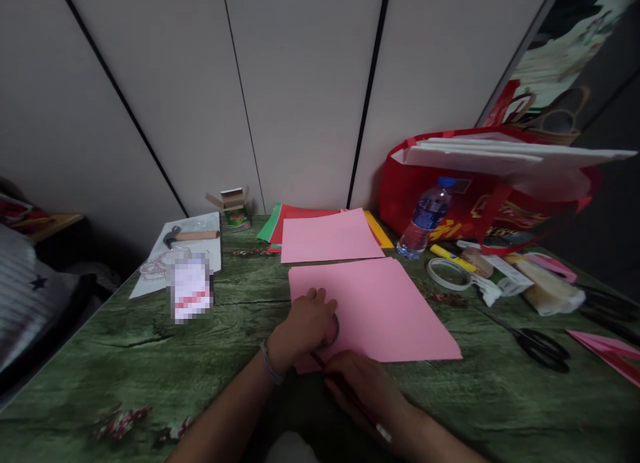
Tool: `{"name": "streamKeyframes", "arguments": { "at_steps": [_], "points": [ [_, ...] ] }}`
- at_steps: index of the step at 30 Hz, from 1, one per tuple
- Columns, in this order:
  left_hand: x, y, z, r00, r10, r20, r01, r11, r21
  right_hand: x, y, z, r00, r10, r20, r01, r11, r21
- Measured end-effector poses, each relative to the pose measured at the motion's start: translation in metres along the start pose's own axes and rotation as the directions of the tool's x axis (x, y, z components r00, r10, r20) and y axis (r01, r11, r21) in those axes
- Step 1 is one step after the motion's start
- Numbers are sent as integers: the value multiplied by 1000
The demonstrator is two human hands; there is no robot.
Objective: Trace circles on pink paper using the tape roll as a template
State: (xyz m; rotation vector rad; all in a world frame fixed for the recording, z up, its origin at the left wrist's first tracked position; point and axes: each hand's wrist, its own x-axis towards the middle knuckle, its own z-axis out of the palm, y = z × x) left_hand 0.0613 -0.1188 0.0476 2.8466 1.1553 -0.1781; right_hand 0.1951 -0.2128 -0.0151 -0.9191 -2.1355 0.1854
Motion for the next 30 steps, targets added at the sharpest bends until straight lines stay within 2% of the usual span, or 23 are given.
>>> {"name": "streamKeyframes", "arguments": {
  "at_steps": [5, 11, 14, 16, 18, 20, 23, 24, 26, 27, 28, 30],
  "points": [
    [0, -1, -1, 1000, 2, 2, -2, 1000, 1, 5, 3, 7, 998, -62, 30, 64, 993, -96],
    [2, 1, -4, 1000, -2, 26, 2, 1000, 1, -8, 7, 6, 996, -80, 38, 83, 993, -82],
    [1, 2, -4, 1000, -8, 30, 8, 1000, 4, -12, 5, -7, 999, 2, 41, -1, 1000, -21],
    [0, 3, -4, 1000, -14, 26, 14, 1000, 8, -12, 6, -23, 983, 171, 66, -176, 981, 86],
    [-1, 5, -4, 999, -25, 25, 25, 1000, 11, -7, 13, -42, 917, 392, 76, -399, 892, 213],
    [-1, 7, -4, 999, -41, 31, 41, 999, 14, 0, 28, -60, 833, 552, 29, -527, 778, 342],
    [0, 12, -1, 996, -74, 38, 74, 997, 21, 16, 61, -77, 694, 715, -87, -589, 633, 502],
    [0, 13, 2, 995, -87, 38, 86, 996, 24, 23, 72, -79, 633, 767, -110, -596, 573, 563],
    [2, 16, 7, 993, -112, 32, 111, 993, 33, 39, 91, -78, 490, 865, -110, -594, 424, 683],
    [4, 17, 10, 992, -123, 27, 122, 992, 38, 48, 98, -74, 451, 889, -86, -580, 365, 728],
    [5, 18, 13, 991, -130, 23, 129, 991, 45, 58, 103, -70, 450, 892, -53, -558, 326, 763],
    [7, 20, 17, 990, -138, 20, 136, 989, 58, 77, 105, -58, 519, 854, 33, -515, 282, 810]
  ]
}}
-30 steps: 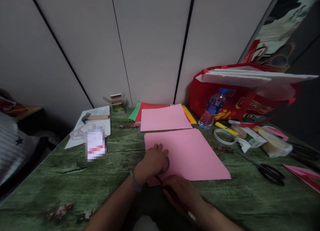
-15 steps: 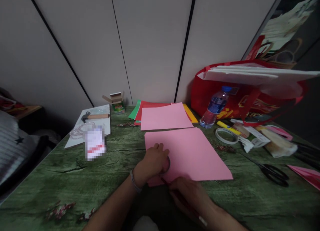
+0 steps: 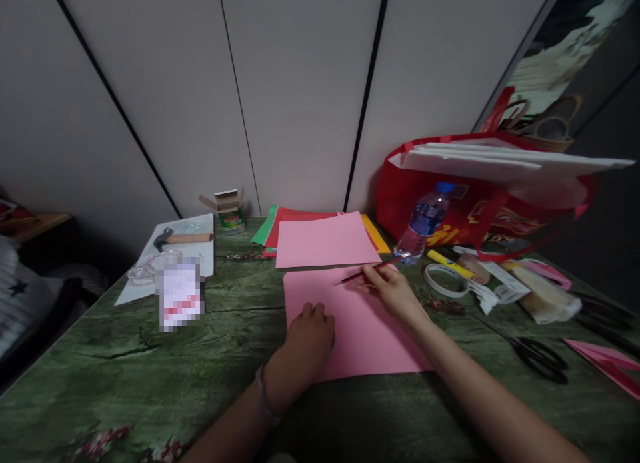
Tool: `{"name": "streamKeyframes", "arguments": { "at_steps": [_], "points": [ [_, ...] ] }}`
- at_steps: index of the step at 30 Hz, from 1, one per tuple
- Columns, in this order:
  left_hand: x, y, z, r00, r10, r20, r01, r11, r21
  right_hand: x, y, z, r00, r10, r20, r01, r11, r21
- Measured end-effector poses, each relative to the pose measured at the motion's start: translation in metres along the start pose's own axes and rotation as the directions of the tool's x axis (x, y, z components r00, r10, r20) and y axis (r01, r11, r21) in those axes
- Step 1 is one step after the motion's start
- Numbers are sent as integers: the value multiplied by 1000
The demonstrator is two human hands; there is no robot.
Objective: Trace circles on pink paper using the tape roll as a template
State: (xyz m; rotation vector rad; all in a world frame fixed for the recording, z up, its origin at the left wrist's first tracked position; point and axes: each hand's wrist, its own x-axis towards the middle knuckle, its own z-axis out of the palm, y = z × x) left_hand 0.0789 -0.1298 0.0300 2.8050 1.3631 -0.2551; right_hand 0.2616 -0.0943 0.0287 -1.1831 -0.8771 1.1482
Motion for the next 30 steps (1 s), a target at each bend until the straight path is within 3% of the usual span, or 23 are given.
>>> {"name": "streamKeyframes", "arguments": {
  "at_steps": [4, 7, 10, 13, 17, 20, 22, 26, 30],
  "points": [
    [1, 4, 2, 1000, -21, 13, 20, 999, 27, 8, 5, 44, 985, 3, 171, -7, 1000, 24],
    [-1, 6, 3, 999, -39, 24, 38, 998, 50, 7, 14, 69, 931, -8, 364, 14, 1000, -16],
    [-1, 8, 7, 998, -46, 32, 43, 996, 82, 6, 21, 84, 818, 7, 575, 81, 989, -127],
    [0, 11, 14, 999, -51, 20, 48, 992, 119, 5, 22, 94, 669, 64, 741, 159, 961, -227],
    [-7, 14, 17, 999, -45, -21, 48, 982, 180, 5, 19, 103, 542, 128, 830, 187, 945, -268],
    [-18, 15, 9, 996, 36, -86, -5, 943, 332, 5, 16, 106, 472, 146, 869, 241, 927, -287],
    [-23, 15, 1, 994, 82, -73, -45, 912, 408, 6, 15, 106, 439, 151, 886, 303, 903, -304],
    [-23, 16, -4, 1000, 22, -6, -18, 910, 413, 9, 13, 107, 402, 137, 905, 413, 855, -313],
    [-20, 17, 6, 995, 31, -96, 9, 922, 386, 12, 14, 112, 422, 105, 900, 459, 831, -313]
  ]
}}
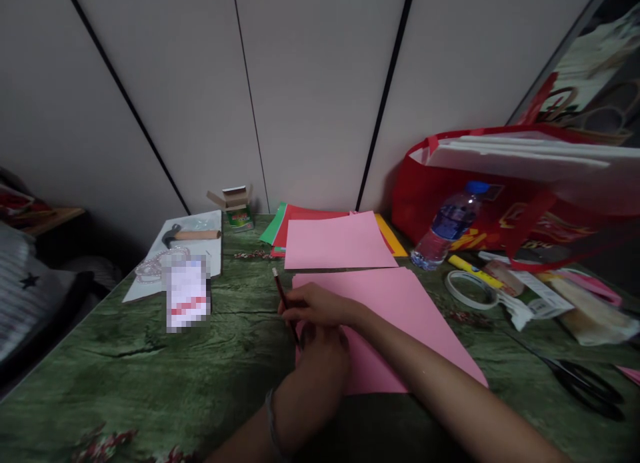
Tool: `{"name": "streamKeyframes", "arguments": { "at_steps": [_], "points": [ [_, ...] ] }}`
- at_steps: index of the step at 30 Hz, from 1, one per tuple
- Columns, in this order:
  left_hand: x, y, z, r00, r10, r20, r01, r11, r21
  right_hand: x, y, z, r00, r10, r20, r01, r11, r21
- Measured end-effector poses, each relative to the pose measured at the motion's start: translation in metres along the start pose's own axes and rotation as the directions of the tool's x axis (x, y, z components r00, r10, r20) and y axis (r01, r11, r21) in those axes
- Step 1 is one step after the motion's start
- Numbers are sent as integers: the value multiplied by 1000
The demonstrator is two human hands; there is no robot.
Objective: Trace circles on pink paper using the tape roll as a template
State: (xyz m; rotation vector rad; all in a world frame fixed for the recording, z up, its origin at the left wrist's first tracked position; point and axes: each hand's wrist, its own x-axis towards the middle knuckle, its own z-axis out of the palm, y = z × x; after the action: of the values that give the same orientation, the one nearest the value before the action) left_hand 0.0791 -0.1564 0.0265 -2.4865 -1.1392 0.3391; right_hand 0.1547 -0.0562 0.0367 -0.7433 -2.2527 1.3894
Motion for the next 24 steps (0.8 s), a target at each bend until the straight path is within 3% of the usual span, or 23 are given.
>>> {"name": "streamKeyframes", "arguments": {
  "at_steps": [9, 13, 16, 19, 22, 24],
  "points": [
    [8, 9, 18, 992, -118, -39, 111, 983, -149, 3, 20, -6, 965, 64, -253, -75, 997, -33],
    [7, 5, 12, 998, -61, 25, 65, 982, -180, -5, 33, -11, 911, 130, -391, -142, 990, -1],
    [6, 2, 8, 999, -31, 37, 37, 984, -175, -20, 36, -20, 844, 178, -505, -192, 981, 25],
    [6, 1, 7, 998, -57, 17, 59, 981, -183, -52, 19, -28, 767, 205, -608, -220, 974, 51],
    [4, -3, 3, 999, -17, 44, 27, 971, -237, -107, -22, -21, 664, 247, -706, -227, 966, 124],
    [2, -8, -3, 998, 16, 57, 1, 961, -276, -153, -52, -3, 693, 274, -667, -315, 947, 62]
  ]
}}
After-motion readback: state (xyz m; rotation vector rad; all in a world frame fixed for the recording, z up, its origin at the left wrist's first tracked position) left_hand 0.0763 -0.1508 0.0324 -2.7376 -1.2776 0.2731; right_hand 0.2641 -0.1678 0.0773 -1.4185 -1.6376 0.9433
